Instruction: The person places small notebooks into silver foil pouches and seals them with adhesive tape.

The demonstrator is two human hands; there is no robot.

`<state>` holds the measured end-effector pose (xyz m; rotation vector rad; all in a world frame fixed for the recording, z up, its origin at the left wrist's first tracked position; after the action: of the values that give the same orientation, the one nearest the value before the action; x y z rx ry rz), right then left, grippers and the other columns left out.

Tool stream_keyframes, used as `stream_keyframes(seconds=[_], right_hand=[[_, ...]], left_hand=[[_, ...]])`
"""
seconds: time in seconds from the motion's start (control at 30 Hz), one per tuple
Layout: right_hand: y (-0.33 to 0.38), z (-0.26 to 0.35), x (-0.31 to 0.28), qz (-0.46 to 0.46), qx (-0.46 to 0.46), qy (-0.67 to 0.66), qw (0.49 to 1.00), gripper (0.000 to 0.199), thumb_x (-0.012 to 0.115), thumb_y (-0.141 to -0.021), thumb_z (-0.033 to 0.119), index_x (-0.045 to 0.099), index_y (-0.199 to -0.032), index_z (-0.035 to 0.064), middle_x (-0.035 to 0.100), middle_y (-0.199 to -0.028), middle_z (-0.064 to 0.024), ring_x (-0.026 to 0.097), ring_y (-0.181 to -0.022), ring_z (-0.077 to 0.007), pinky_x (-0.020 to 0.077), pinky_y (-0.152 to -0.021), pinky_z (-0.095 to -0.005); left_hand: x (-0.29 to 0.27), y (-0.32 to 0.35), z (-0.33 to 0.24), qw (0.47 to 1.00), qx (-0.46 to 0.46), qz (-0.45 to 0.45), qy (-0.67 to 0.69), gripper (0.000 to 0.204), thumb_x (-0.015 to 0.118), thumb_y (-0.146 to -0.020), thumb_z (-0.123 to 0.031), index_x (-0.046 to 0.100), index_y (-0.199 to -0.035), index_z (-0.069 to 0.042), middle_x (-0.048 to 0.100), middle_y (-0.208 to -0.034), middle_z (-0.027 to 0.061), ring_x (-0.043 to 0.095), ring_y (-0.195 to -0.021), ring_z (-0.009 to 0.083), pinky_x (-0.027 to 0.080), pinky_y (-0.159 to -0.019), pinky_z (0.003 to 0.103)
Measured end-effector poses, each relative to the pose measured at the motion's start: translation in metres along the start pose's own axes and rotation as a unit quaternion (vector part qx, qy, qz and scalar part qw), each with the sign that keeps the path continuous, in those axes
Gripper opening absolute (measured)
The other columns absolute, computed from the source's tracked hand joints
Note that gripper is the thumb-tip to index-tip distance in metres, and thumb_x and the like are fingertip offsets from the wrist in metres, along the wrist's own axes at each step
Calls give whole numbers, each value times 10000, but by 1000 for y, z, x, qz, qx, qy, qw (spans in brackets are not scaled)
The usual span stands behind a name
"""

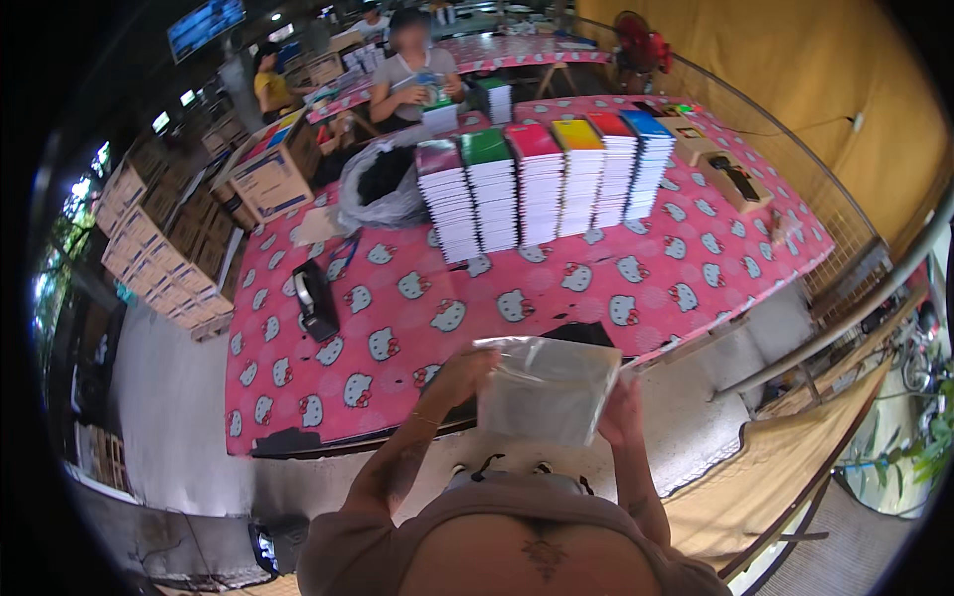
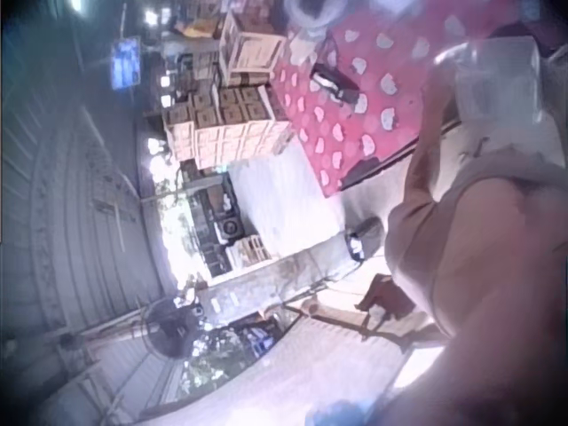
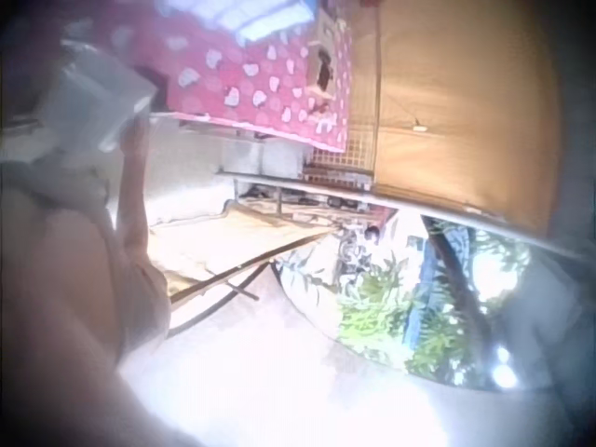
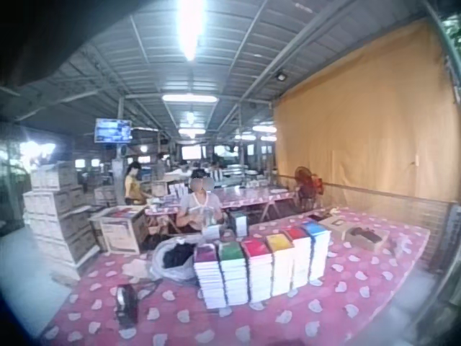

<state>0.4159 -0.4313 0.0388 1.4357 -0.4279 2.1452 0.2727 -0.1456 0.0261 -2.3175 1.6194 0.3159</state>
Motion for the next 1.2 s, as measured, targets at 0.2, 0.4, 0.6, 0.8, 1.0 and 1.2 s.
stream_keyframes(seconds=[0.2, 0.4, 0.6, 0.8, 1.0, 1.2], right_hand=[[-57, -99, 25, -62, 102, 220, 968, 373, 615, -933, 42, 548, -1300, 42, 657, -1178, -93, 632, -1090, -204, 521, -947, -381], [-71, -207, 22, -153, 96, 193, 964, 387, 573, -895, -54, 532, -1275, 7, 637, -1165, -97, 629, -1081, -235, 501, -970, -398], [-78, -239, 19, -176, 44, 255, 950, 432, 555, -872, -71, 505, -1294, 9, 625, -1181, -110, 613, -1100, -250, 485, -980, -408], [-85, -239, 46, -94, 39, 390, 915, 406, 594, -909, -4, 523, -1308, 24, 622, -1178, -70, 579, -1087, -180, 456, -968, -354], [-104, -194, 95, 78, 40, 612, 786, 306, 650, -926, 74, 601, -1224, 22, 635, -1068, -12, 545, -1014, -92, 435, -910, -289], [-116, -164, 111, 98, 109, 167, 975, 540, 586, -979, 430, 469, -1410, 126, 585, -1332, -106, 586, -1185, -248, 490, -973, -455]], left_hand=[[-160, 52, -11, 937, -59, -323, -117, 562, 699, -865, -204, 494, -1353, -14, 558, -1245, 199, 529, -1178, 304, 414, -1011, 398], [-272, 104, 81, 740, -225, -562, -292, 1064, 801, -758, -337, 140, -1512, 20, 330, -1412, 363, 362, -1315, 512, 313, -1104, 544], [-312, 82, 98, 827, -215, -492, -166, 892, 789, -795, -358, 294, -1372, 108, 428, -1330, 358, 448, -1240, 503, 383, -1023, 533], [-359, 94, 82, 605, -236, -578, -495, 846, 781, -802, -310, 327, -1385, 101, 537, -1212, 329, 511, -1197, 448, 410, -1001, 495], [-190, 62, -19, 953, 102, 59, -278, 515, 727, -870, -369, 605, -1235, -26, 634, -1214, 211, 599, -1136, 384, 461, -939, 467], [-214, 74, -37, 976, -119, -119, 139, 274, 662, -945, -283, 652, -1028, -21, 644, -791, 51, 607, -763, 135, 476, -677, 299]])
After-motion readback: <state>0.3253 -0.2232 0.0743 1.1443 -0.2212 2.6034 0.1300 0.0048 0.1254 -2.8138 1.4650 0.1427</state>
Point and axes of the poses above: each hand's wrist, its own y-axis away from the middle knuckle, its own x-axis out of the palm, z = x × y, the point moved 4 cm from there along -y, towards the middle knuckle
